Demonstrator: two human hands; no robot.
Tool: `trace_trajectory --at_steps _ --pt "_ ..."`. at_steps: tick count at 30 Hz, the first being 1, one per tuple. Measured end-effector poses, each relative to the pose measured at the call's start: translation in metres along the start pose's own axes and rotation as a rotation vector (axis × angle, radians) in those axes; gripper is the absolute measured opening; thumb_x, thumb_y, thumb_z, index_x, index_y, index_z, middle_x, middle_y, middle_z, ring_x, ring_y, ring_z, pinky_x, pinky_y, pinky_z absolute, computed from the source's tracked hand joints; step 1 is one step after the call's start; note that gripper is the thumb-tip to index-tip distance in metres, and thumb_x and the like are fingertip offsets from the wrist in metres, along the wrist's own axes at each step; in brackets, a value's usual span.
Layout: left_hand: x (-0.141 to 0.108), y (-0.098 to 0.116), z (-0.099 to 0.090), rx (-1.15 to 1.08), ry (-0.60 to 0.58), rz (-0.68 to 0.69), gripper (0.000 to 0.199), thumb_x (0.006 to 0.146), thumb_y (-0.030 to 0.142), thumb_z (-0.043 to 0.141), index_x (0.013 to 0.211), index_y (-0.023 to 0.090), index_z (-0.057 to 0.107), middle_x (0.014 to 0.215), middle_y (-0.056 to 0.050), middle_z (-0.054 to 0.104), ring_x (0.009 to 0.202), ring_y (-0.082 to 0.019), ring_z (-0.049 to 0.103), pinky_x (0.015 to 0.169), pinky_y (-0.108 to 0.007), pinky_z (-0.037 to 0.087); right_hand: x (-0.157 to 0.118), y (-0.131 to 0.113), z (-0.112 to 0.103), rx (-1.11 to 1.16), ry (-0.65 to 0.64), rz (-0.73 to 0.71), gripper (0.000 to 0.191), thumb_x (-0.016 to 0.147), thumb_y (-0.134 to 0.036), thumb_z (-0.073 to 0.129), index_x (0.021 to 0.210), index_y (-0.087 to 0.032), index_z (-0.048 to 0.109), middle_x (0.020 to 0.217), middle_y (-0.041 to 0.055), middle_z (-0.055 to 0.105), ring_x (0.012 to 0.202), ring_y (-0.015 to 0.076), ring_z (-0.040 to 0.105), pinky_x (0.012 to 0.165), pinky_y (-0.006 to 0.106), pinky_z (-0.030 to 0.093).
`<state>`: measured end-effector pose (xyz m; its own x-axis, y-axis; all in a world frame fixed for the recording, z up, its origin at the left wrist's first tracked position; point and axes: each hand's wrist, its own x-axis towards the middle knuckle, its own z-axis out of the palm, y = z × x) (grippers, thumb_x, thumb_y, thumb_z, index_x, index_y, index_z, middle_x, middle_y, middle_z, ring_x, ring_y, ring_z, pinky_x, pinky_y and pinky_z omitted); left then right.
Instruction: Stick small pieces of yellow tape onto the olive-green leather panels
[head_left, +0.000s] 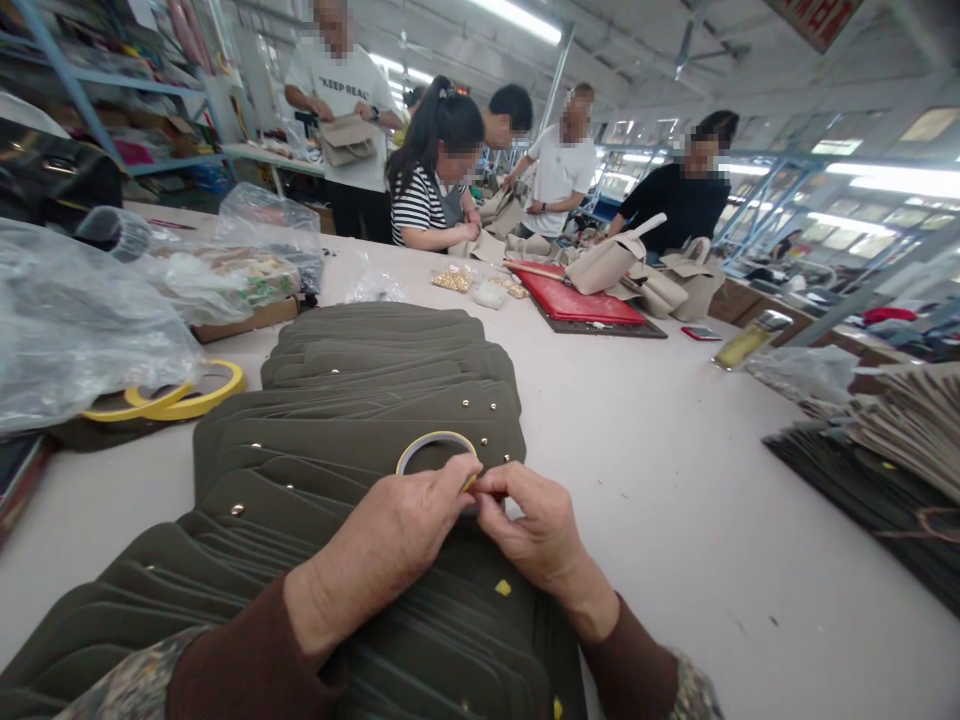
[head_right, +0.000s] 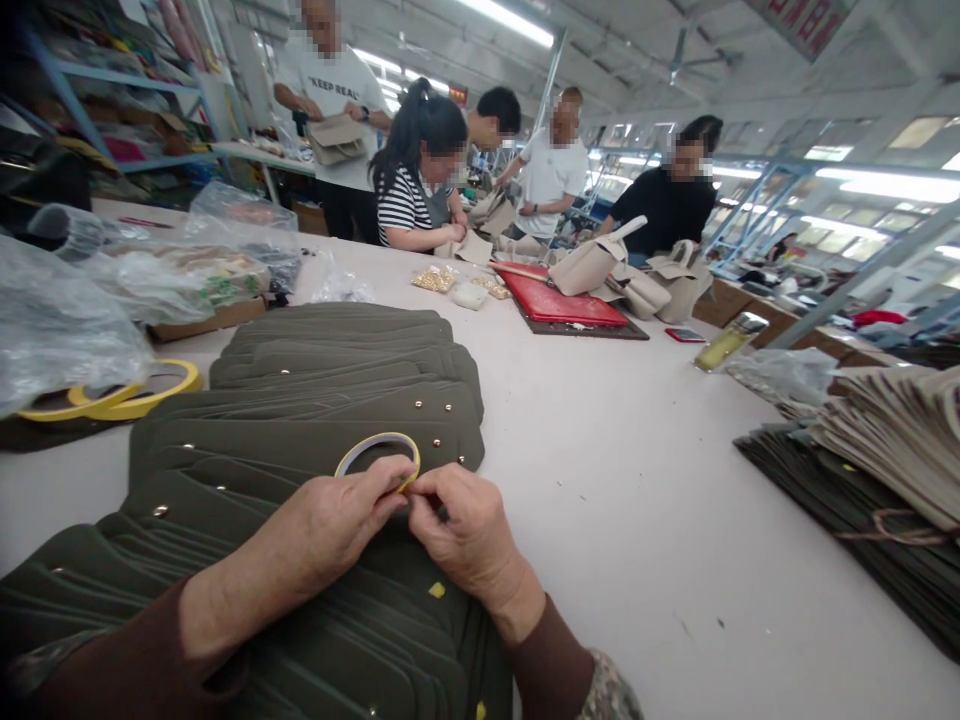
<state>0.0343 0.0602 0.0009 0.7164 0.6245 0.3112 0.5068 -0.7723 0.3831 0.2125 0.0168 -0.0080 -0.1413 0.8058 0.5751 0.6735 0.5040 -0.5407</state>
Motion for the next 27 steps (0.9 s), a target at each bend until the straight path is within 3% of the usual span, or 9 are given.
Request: trace_trajectory --at_steps 4,6,11,14,20,24,27 --pt "0.003 0.000 -0.004 -0.004 -0.022 -0.009 0.010 0.095 0.017 0.041 0.094 0.022 0.050 0.081 0.002 0.062 0.073 -0.014 0.063 0.062 -0.024 0.044 -0.002 -0.003 0.002 -0.085 0.078 0.020 0.015 0.080 -0.013 0.052 0.074 -0.019 0.064 0.064 0.0018 0.064 0.056 0.0133 0.058 0.058 0.025 0.046" --pt "0.005 0.001 -0.004 0.006 -0.009 -0.017 0.013 0.095 0.016 0.040 0.091 0.021 0.051 0.079 0.002 0.061 0.072 -0.014 0.061 0.063 -0.024 0.044 -0.001 -0.007 0.004 -0.035 0.088 0.114 0.013 0.079 -0.014 0.054 0.072 -0.019 0.064 0.063 0.0012 0.064 0.055 0.0130 0.058 0.057 0.024 0.046" --pt "0.005 0.007 0.002 0.033 0.086 0.018 0.020 0.095 0.017 0.037 0.083 0.020 0.053 0.074 0.001 0.058 0.065 -0.013 0.055 0.059 -0.024 0.041 0.005 -0.002 0.009 0.439 0.097 0.646 0.010 0.073 -0.025 0.061 0.068 -0.017 0.063 0.051 -0.0019 0.060 0.042 0.0115 0.055 0.043 0.022 0.045" --pt "0.004 0.011 0.005 0.053 0.088 0.040 0.021 0.097 0.018 0.035 0.085 0.019 0.053 0.077 0.000 0.059 0.069 -0.013 0.056 0.062 -0.024 0.041 0.004 0.016 0.012 0.580 0.156 0.829 0.017 0.069 -0.033 0.066 0.068 -0.016 0.062 0.048 -0.0019 0.060 0.041 0.0126 0.056 0.042 0.024 0.050" --pt "0.011 0.008 0.006 0.346 -0.152 -0.053 0.016 0.091 0.012 0.042 0.091 0.020 0.055 0.089 -0.005 0.062 0.084 -0.024 0.056 0.075 -0.037 0.044 -0.005 0.040 0.017 0.429 0.041 0.702 0.020 0.076 -0.036 0.065 0.075 -0.016 0.067 0.063 0.0036 0.069 0.058 0.0162 0.066 0.057 0.026 0.055" --pt "0.014 0.008 0.004 0.313 -0.232 -0.064 0.021 0.088 0.007 0.038 0.091 0.020 0.055 0.086 -0.005 0.063 0.081 -0.024 0.056 0.073 -0.038 0.044 -0.004 0.042 0.012 0.520 -0.016 0.781 0.021 0.072 -0.035 0.068 0.075 -0.014 0.067 0.060 0.0033 0.069 0.054 0.0147 0.065 0.055 0.025 0.054" --pt "0.014 0.009 0.001 0.254 -0.295 -0.054 0.023 0.085 0.002 0.039 0.090 0.019 0.054 0.086 -0.004 0.065 0.078 -0.022 0.056 0.066 -0.033 0.043 -0.005 0.043 0.004 0.579 -0.145 0.846 0.022 0.070 -0.035 0.070 0.074 -0.013 0.067 0.057 0.0016 0.067 0.049 0.0124 0.062 0.051 0.023 0.052"
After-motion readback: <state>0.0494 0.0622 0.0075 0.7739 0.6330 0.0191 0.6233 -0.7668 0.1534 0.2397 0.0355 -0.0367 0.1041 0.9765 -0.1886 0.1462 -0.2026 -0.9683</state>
